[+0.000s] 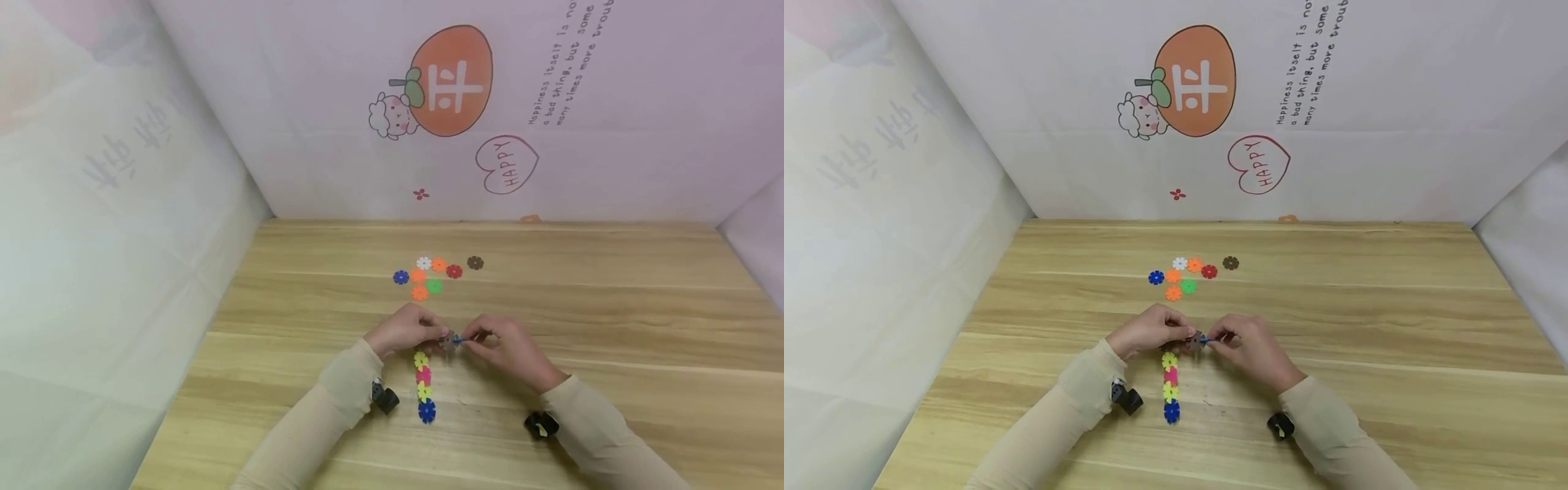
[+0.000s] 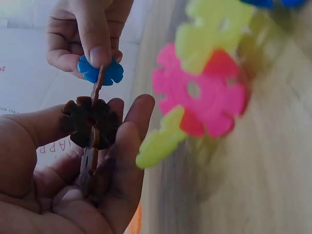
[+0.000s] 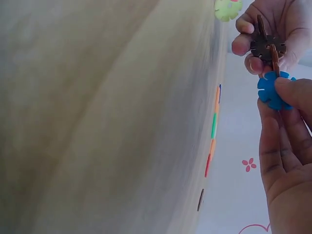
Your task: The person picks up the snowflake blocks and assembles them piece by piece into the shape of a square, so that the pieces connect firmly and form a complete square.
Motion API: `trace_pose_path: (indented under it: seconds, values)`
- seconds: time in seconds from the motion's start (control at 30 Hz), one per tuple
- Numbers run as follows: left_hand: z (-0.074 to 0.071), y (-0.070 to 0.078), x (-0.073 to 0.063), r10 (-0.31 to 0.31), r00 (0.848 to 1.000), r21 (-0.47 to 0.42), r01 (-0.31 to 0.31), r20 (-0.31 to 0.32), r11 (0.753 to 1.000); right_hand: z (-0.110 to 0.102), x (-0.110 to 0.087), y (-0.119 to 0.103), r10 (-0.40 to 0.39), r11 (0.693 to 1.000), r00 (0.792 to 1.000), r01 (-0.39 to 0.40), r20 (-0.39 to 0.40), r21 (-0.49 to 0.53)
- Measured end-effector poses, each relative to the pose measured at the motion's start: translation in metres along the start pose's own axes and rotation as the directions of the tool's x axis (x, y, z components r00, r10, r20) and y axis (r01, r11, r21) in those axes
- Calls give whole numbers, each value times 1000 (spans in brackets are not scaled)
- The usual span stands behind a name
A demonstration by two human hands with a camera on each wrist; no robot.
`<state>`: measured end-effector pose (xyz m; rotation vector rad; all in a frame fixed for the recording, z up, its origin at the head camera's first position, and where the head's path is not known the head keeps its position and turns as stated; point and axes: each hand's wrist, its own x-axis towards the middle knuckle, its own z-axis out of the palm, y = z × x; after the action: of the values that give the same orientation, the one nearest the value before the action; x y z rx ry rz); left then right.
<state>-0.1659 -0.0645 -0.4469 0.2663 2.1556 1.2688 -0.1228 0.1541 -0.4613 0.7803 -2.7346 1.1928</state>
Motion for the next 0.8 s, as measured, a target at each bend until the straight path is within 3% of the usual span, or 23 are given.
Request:
trace_pose_path:
  seconds: [0.17,0.3,0.5,0.7,0.8]
  values:
    - [-7,-4,-7,59,996,169,-47,-66,984,1,2,2,-15,1000,1000,15,14,-10]
    - [-16,-12,-21,76,990,273,-40,-122,961,0,2,2,8,1000,998,-8,68,-5]
    - [-16,-21,-33,16,994,281,15,-109,960,-5,4,8,86,996,989,-81,124,-45]
    - [-7,-22,-36,-34,998,302,45,-44,952,-4,5,9,106,991,979,-91,173,-95]
    - [-3,-21,-35,-26,999,310,36,-37,950,-3,5,9,106,987,975,-80,197,-137]
